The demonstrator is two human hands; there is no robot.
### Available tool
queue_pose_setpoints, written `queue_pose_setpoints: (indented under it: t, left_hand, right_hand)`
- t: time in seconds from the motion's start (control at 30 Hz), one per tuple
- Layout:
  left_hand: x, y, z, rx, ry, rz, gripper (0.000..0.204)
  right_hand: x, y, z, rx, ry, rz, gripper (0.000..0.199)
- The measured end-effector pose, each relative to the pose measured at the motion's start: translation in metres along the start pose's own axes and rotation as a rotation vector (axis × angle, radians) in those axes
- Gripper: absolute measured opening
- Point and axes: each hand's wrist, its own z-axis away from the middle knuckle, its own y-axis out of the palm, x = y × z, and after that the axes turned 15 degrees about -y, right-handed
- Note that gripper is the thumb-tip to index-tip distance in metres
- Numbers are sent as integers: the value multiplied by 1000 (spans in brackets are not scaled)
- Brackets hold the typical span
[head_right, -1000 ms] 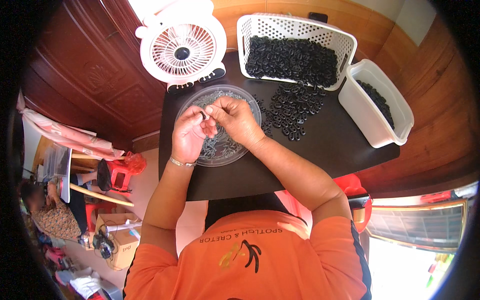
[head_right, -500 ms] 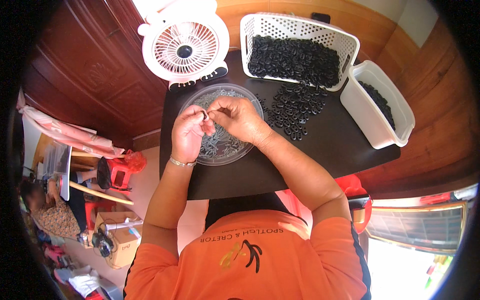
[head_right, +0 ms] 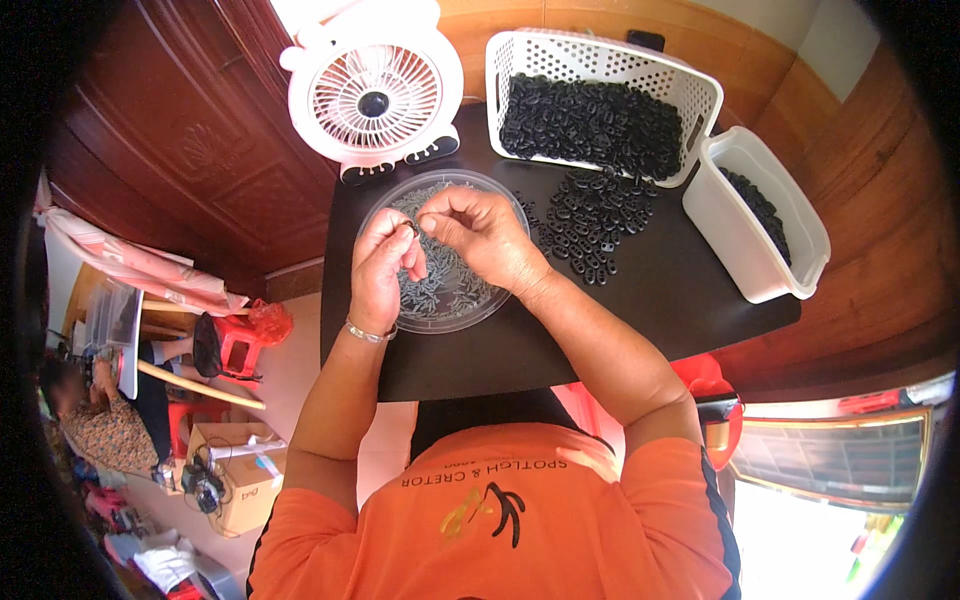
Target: The person assembles small components by inserting metal pins into plastic pieces by hand over a tray and moves containers of parts on the table.
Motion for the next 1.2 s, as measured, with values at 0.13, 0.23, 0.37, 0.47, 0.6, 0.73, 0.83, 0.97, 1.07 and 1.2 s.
queue_pose_setpoints:
  t: [0.13, 0.23, 0.37, 0.47, 0.6, 0.73, 0.83, 0.97, 1.07, 1.2]
  left_hand:
    - [-1, 2, 1, -9, 13, 3, 20]
    - [0, 1, 0, -9, -9, -43, 15]
    - [3, 4, 2, -35, 12, -108, 18]
    - [6, 7, 4, -74, 49, -151, 20]
    - [7, 10, 3, -79, 51, -175, 19]
    - [11, 6, -1, -44, -8, -120, 17]
    - [13, 7, -6, -19, -60, -57, 18]
    - [11, 1, -9, -34, -140, -105, 16]
    - [10, -2, -11, -63, -149, -81, 17]
    - [4, -6, -9, -59, -137, -35, 18]
  right_hand:
    - [0, 3, 0, 20, -3, -17, 8]
    - [-3, 2, 1, 6, 14, -16, 8]
    - [-5, 2, 3, 22, -80, 245, 7]
    - [-3, 3, 3, 26, -132, 337, 6]
    - [1, -6, 1, 72, -53, 373, 9]
    - [5, -7, -1, 100, -30, 440, 11]
    - [4, -8, -2, 70, -89, 568, 11]
    - [7, -17, -4, 171, -117, 703, 12]
    - [3, -36, -10, 157, -215, 852, 14]
    - [9, -81, -17, 24, -91, 1206, 21]
